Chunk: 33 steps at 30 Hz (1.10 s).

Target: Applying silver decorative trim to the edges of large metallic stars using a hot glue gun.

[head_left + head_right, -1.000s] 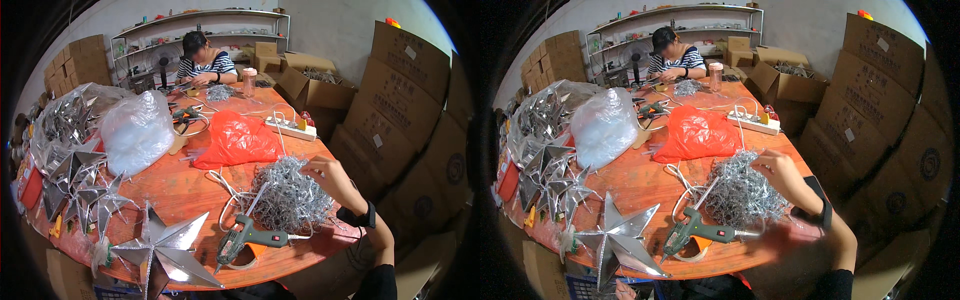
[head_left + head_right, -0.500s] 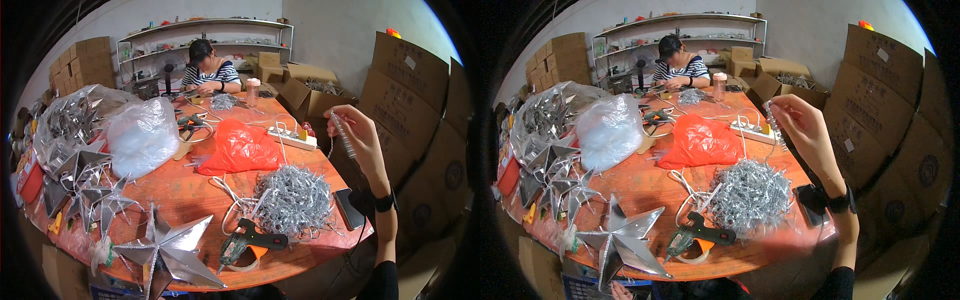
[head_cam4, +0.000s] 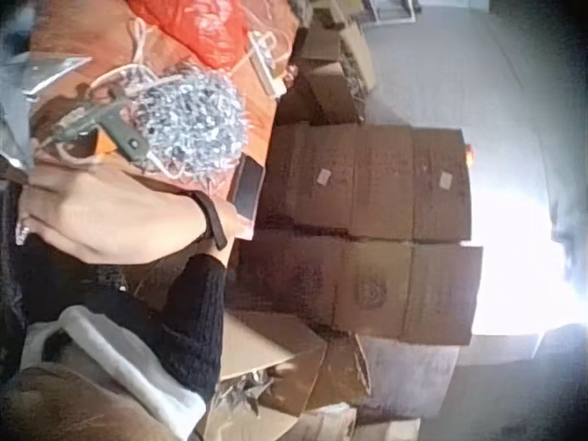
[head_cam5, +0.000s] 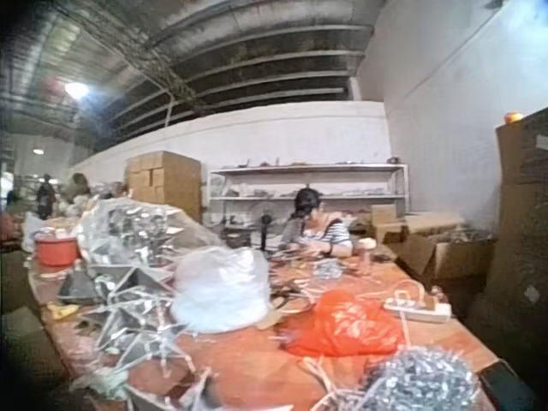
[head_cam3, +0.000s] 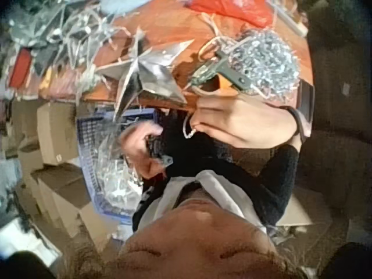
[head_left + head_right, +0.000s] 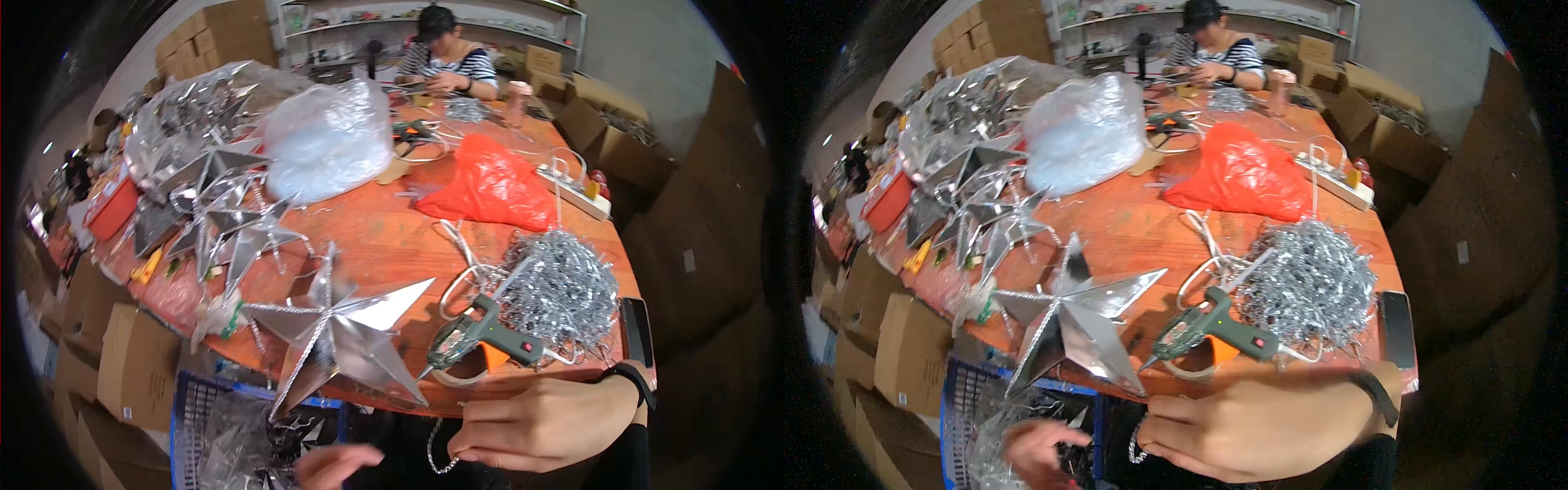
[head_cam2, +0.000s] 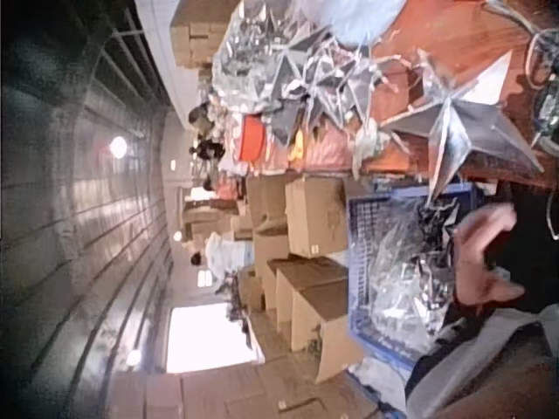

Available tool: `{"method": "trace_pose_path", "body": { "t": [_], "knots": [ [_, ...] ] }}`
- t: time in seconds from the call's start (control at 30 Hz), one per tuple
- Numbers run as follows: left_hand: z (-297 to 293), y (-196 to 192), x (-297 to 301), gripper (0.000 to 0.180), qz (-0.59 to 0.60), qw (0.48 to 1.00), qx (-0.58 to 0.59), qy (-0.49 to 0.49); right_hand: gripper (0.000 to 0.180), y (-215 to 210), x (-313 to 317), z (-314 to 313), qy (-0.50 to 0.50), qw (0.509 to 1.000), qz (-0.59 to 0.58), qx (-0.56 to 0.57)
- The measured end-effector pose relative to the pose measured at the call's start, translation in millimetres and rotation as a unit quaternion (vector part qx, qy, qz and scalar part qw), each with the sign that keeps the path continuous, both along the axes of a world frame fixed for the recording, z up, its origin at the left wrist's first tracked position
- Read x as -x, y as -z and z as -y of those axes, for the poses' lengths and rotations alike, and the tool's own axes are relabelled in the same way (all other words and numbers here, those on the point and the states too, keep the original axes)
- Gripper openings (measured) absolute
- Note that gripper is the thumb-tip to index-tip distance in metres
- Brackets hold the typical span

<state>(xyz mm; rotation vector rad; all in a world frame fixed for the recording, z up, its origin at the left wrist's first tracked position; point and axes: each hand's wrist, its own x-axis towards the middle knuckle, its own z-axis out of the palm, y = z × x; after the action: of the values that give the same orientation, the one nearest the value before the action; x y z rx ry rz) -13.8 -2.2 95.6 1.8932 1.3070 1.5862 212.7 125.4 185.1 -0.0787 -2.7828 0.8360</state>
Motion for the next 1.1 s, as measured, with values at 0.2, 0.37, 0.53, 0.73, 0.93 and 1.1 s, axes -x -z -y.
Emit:
{"method": "trace_pose_path", "body": {
  "t": [0.2,0.37,0.53,0.73,0.93,1.1],
  "knots": [
    [-31.5,-15.6,-28.1,0.032,-0.066,0.987,0.098,0.107,0.018,9.0,9.7,-10.9,0.002,0.995,0.084,0.054],
    [-25.4,-10.2,-36.5,0.007,0.051,0.969,0.224,0.093,0.018,20.8,5.3,-12.7,0.031,0.999,0.021,0.003],
    [-15.1,-15.0,-18.1,0.012,0.042,0.975,0.22,0.003,0.017,13.9,-3.7,-14.0,0.109,0.992,0.062,-0.035],
    [13.9,4.1,8.1,0.021,0.176,0.952,0.24,-0.077,0.018,4.4,-14.5,-23.9,0.132,0.991,0.024,-0.018],
    [29.7,3.2,22.2,0.024,0.177,0.937,0.263,-0.149,0.033,0.8,-23.6,-36.6,0.131,0.991,0.032,-0.008],
    [34.3,9.4,31.0,0.023,0.117,0.935,0.307,-0.135,0.036,-1.9,-23.8,-34.7,0.153,0.988,0.01,-0.012]
  ]
}}
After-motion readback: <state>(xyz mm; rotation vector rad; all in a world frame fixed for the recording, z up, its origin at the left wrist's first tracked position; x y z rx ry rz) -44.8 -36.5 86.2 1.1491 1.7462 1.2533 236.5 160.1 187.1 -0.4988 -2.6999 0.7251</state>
